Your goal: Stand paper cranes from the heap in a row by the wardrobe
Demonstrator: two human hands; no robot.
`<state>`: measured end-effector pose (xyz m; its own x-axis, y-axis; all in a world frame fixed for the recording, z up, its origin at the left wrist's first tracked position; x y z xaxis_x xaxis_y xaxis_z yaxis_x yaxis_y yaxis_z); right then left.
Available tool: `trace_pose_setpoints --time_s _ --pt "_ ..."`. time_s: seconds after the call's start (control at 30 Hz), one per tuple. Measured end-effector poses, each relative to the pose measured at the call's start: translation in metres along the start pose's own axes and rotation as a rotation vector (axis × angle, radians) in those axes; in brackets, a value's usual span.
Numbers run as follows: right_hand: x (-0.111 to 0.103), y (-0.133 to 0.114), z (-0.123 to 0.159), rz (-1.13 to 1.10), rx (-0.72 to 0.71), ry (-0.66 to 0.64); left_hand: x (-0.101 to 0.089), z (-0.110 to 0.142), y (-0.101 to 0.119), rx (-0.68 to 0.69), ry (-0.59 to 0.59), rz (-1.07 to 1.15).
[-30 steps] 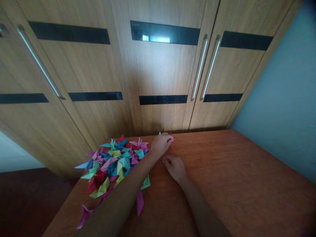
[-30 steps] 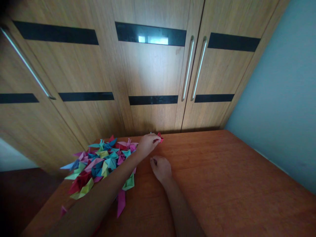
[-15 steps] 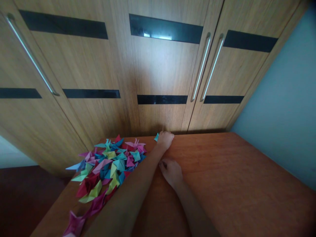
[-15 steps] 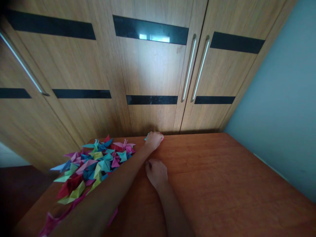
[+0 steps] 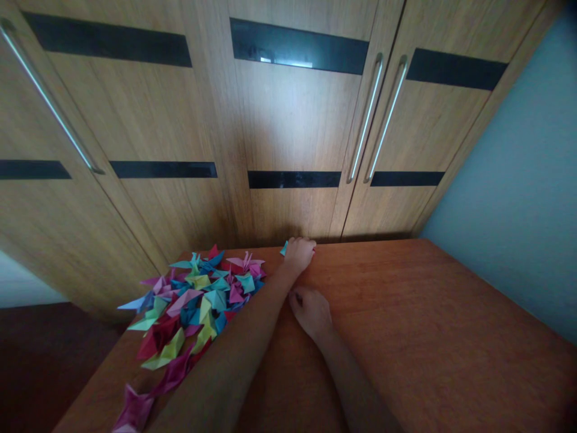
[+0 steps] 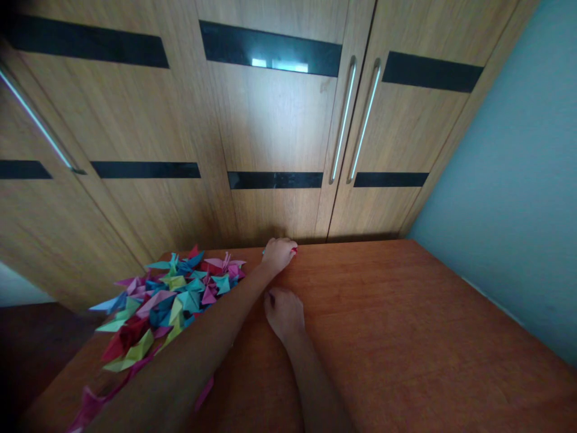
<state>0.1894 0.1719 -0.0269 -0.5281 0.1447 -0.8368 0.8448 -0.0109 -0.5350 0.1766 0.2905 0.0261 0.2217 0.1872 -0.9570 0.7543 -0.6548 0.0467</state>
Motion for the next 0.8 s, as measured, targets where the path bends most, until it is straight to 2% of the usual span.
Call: trace_pose_setpoints --time_s 0.2,0.33,0.43,0.53,0.63,0.8 --pt "-0.001 -0.001 0.0 -0.009 -0.017 0.028 -0.036 0.014 -0.018 -0.079 0.052 -0.016" --pt "-0.001 0.001 0.0 -0.033 -0.022 0.041 -0.062 0.047 -0.014 -0.068 0.046 -0.001" --pt "0.0 0.003 0.0 -0.043 -0.026 0.041 -0.079 0.092 -0.005 -0.04 0.037 0.029" --pt "0.001 0.003 0.0 -0.051 -0.035 0.034 -0.092 0.15 0.002 -0.018 0.034 0.096" --pt "0.002 0.002 0.0 -0.053 -0.041 0.026 -0.093 0.209 0.003 -0.09 -0.049 0.121" --pt "0.002 0.004 0.001 -0.052 -0.029 0.02 -0.091 0.285 0.008 -0.208 -0.03 0.14"
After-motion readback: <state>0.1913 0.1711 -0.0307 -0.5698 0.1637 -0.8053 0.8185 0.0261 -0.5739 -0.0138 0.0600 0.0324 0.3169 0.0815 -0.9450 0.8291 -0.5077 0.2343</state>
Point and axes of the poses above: each hand's wrist, its own z-axis away from the middle knuckle, its own x-axis out of the palm, y = z × x, the point moved 7 cm from there along -z, towards the middle knuckle, and after that the axes turned 10 degrees about x, right-handed, at the moved point
